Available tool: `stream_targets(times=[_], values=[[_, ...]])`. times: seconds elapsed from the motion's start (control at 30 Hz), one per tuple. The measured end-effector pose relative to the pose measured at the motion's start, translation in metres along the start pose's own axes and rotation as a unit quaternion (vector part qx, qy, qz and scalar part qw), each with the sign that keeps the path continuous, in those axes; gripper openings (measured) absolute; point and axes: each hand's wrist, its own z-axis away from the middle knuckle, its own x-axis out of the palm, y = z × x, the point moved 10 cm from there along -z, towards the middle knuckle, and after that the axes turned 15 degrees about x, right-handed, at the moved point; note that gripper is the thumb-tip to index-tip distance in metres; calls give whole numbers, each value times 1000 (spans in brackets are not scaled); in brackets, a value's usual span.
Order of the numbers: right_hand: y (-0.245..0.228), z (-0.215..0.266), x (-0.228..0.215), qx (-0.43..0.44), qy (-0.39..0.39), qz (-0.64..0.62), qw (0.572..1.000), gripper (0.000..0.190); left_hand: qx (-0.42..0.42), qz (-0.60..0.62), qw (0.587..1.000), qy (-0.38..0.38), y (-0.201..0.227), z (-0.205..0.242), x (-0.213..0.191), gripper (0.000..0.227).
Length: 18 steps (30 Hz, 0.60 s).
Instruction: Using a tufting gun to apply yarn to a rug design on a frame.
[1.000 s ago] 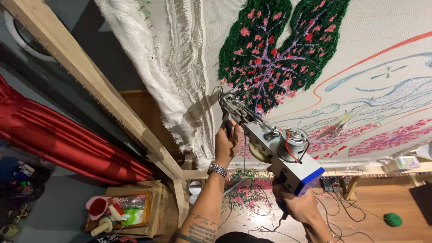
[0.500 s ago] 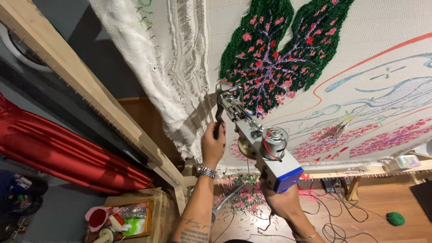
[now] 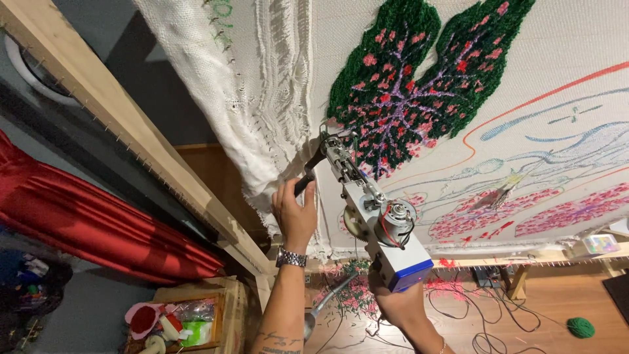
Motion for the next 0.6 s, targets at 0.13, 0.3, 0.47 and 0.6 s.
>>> stream_targets(times=[0.13, 0.3, 0.47, 0.6], values=[[9, -1, 0, -21, 21, 38, 999, 20, 15, -19, 1000, -1, 1, -3, -3, 31], [9, -4, 4, -17, 1, 17, 1000, 17, 25, -41, 999, 8, 2, -7, -7, 32], [11, -6, 3, -33, 5, 18, 999, 17, 3, -50, 999, -5, -2, -10, -4, 31], [-8, -1, 1, -79, 24, 31, 996, 17, 21, -59, 998, 10, 3, -16, -7, 30]])
